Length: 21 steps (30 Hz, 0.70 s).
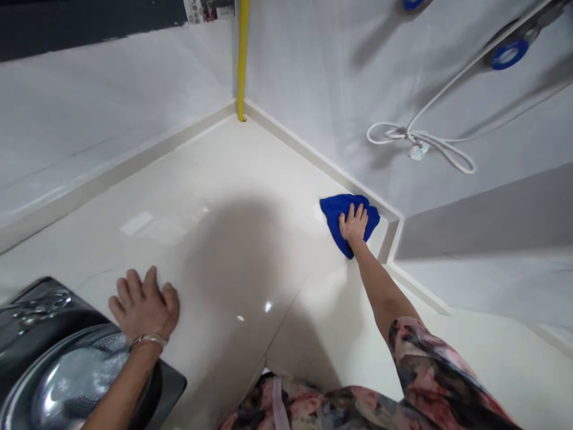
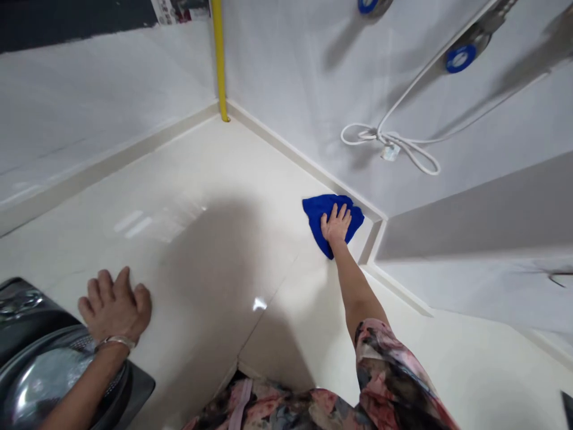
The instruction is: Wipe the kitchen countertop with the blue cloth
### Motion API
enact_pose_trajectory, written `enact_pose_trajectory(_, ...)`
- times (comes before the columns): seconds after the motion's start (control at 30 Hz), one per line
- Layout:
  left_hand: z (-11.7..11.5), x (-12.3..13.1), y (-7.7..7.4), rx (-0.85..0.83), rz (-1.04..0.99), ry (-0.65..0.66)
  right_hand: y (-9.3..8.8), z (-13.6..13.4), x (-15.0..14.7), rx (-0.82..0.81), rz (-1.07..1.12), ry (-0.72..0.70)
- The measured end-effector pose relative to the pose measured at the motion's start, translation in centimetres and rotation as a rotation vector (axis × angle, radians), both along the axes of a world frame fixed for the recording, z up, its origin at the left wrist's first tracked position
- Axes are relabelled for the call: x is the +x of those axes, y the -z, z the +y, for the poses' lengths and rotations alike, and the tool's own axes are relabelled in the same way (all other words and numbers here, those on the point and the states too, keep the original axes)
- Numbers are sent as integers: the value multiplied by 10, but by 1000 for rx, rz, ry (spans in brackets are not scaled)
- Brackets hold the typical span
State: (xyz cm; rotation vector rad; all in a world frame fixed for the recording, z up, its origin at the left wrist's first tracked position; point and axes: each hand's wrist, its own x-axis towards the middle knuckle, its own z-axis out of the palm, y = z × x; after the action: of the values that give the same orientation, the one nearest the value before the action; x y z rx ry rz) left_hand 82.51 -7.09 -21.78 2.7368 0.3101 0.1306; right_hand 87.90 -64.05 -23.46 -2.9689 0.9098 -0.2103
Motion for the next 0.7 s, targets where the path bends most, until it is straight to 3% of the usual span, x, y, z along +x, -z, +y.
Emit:
enact_pose_trajectory(0.1,2,0,3,17,15,-7,3,14,41,17,-41,-4)
enact_pose_trajectory(0.17,4,0,5,27,7,-5,3,37,71,40,-56,-86)
enact_pose_trajectory(0.3,8,-2,8,45,-5,23,-4,103,127,102,10,-289)
enact_pose_trajectory(0.4,9,-2,9,96,53,11,-12,168,147,156,10,-449)
enact_pose_trajectory(0.53,10,-1,10,139,97,-4,-22,265,124,221,5,-743)
enact_pose_trajectory(0.7,6,0,1,133,102,9,-33,345,38,254,14,-1131)
